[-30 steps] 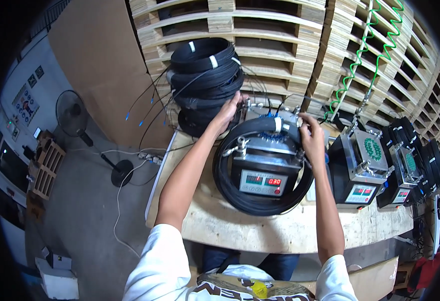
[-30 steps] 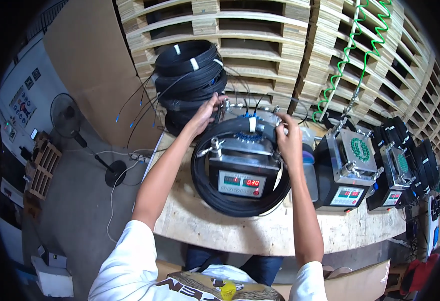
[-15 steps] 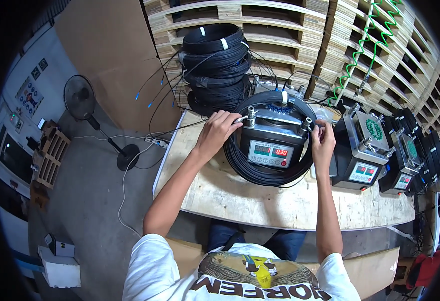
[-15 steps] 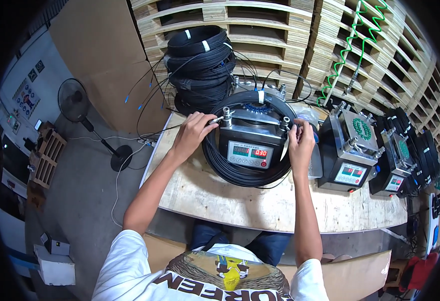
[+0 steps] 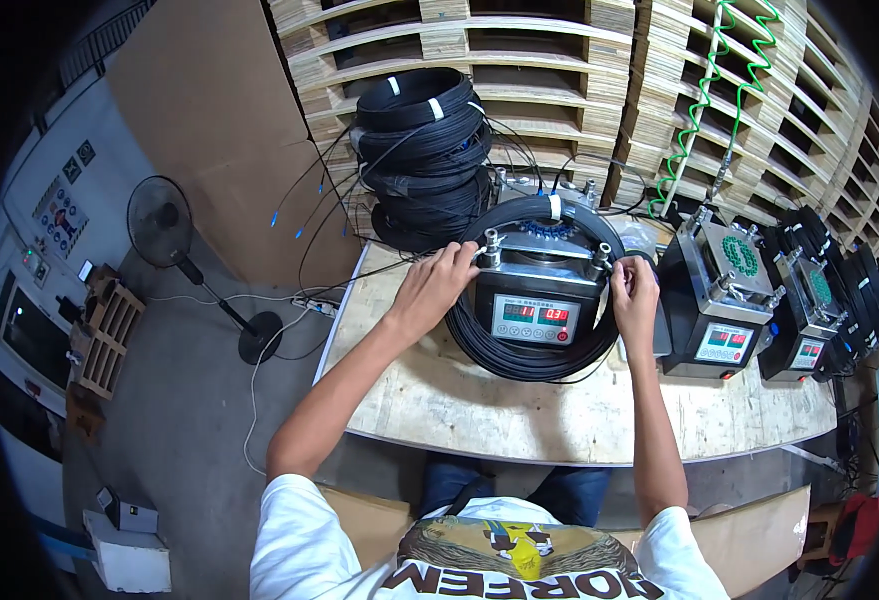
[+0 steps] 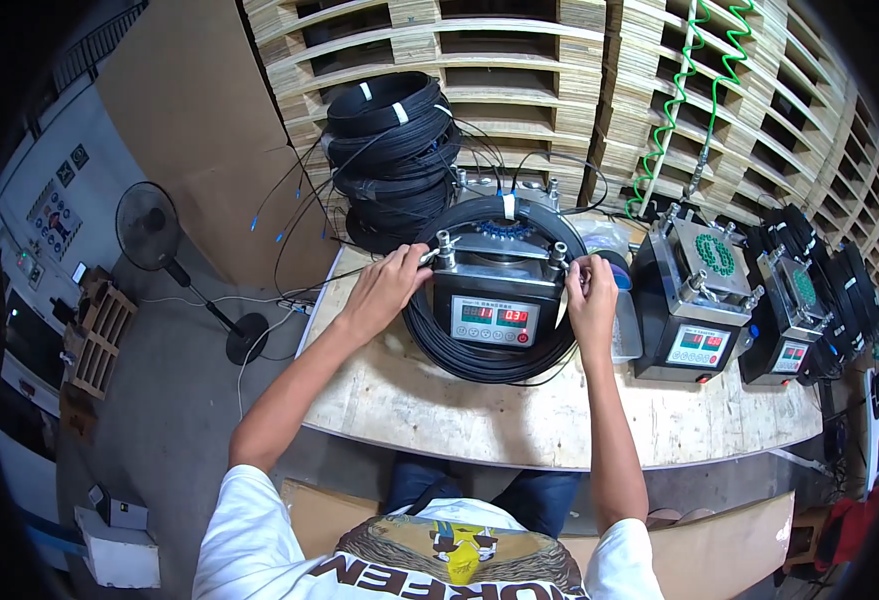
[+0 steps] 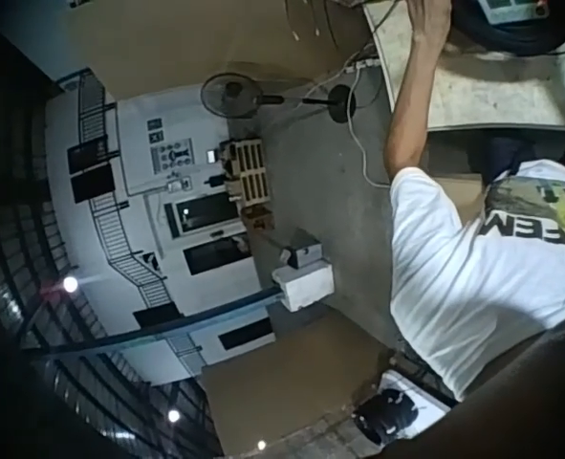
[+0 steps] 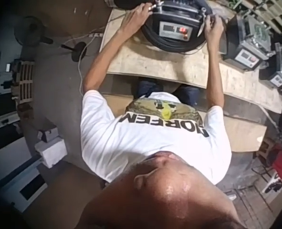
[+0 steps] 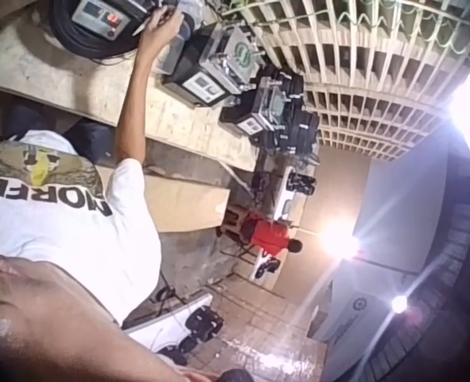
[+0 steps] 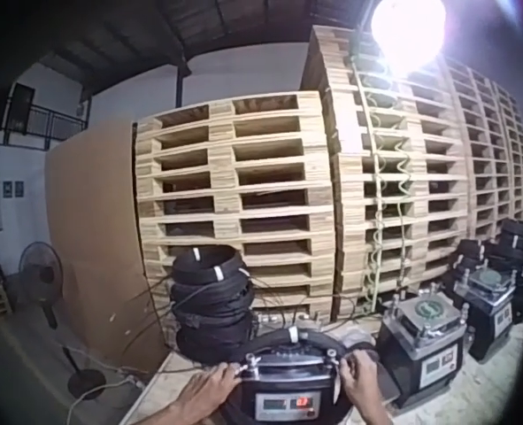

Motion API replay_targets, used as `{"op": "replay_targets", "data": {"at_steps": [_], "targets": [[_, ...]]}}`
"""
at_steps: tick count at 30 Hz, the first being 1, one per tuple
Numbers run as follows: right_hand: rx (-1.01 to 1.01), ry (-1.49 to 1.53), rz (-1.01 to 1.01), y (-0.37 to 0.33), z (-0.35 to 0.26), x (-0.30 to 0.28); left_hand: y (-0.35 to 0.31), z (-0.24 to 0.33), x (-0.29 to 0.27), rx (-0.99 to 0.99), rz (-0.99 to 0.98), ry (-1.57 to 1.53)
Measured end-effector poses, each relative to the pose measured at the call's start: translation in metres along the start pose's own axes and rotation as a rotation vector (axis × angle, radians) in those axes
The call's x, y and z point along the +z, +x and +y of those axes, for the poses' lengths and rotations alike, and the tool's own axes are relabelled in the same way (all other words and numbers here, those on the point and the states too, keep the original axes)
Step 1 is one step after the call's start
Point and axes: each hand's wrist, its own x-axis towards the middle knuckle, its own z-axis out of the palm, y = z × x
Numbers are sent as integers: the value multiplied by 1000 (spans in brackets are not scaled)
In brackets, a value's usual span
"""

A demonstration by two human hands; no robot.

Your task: Connecting fiber-optic cable connectors to a circular testing fixture at a workbench.

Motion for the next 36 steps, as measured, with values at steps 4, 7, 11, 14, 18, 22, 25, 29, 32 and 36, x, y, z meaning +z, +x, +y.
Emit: {"op": "replay_targets", "data": {"at_steps": [4, 7, 11, 14, 18, 22, 25, 29, 32, 36], "targets": [[-9, -1, 7, 0, -1, 3, -3, 1, 3, -72, -99, 186], [4, -11, -3, 0, 2, 2, 5, 3, -1, -83, -116, 275], [-5, -8, 0, -1, 1, 4, 6, 2, 6, 9, -18, 215], [0, 3, 27, -1, -2, 5, 4, 8, 12, 29, -73, 352], [6, 1, 33, -4, 0, 4, 12, 42, 29, -31, -58, 268], [111, 60, -10, -8, -5, -2, 35, 60, 35, -230, -96, -16], [144, 109, 11, -9, -9, -3, 47, 60, 46, -266, -57, -61], [14, 119, -38, -13, -2, -3, 49, 57, 45, -349, -38, -462], [20, 45, 9, -18, -11, -7, 27, 46, 39, -116, 118, -385], [186, 33, -109, -13, 4, -17, 23, 22, 37, -217, 268, -208]]}}
